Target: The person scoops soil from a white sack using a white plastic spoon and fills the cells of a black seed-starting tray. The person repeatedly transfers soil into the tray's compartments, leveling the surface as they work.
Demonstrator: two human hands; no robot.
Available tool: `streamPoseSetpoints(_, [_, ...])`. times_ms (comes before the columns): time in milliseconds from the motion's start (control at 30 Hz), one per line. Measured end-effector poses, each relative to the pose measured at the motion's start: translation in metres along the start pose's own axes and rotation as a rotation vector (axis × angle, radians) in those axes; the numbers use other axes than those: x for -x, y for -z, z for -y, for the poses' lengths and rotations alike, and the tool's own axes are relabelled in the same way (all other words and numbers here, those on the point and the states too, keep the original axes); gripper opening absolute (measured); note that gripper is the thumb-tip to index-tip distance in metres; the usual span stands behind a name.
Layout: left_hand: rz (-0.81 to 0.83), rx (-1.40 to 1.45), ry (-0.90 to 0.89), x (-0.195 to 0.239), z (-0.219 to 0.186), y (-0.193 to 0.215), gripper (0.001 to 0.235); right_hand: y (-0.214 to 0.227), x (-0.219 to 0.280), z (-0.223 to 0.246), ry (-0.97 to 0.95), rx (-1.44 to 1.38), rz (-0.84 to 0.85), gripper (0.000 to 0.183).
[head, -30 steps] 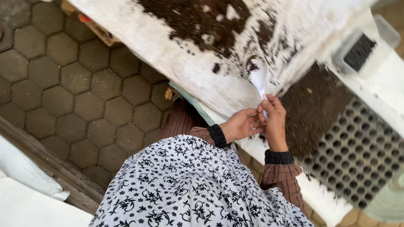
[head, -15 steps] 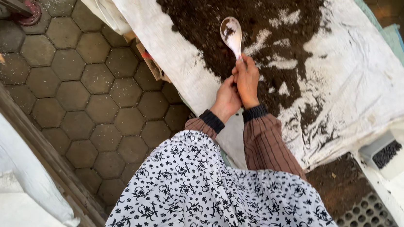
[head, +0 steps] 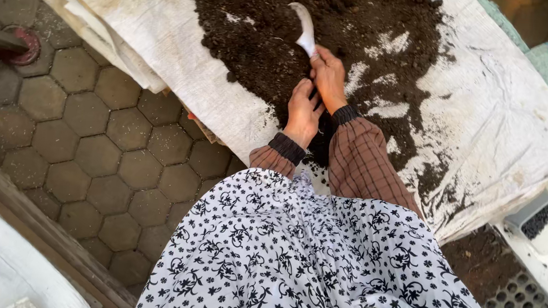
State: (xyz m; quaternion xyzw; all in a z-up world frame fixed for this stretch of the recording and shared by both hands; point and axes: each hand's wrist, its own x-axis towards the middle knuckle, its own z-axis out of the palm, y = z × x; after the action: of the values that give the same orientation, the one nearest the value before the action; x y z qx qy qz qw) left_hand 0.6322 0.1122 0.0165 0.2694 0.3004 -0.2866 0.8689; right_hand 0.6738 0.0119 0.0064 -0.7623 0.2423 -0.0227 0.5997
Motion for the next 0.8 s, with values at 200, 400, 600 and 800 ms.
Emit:
streamPoseSetpoints(200, [0.054,-0.199,-0.028,0.038,0.024,0.000,0.019,0.029,0.058,0.035,-0.382,-0.468,0.087,0.042])
streamPoseSetpoints(400, [0.112,-0.191,0.105,0.095,0.083,-0.004,0.020,0.100,0.150,0.042,-0.341,-0.610,0.001,0.045])
streamPoseSetpoints(600, [0.204,-0.357,0.325,0.180,0.188,-0.002,0.040,0.212,0.287,0.008,-0.347,-0.686,-0.212,0.047])
streamPoseSetpoints(800, [0.321,-0.485,0.649,0.267,0.336,0.012,0.055,0.330,0.447,-0.060,-0.276,-0.775,-0.470,0.046])
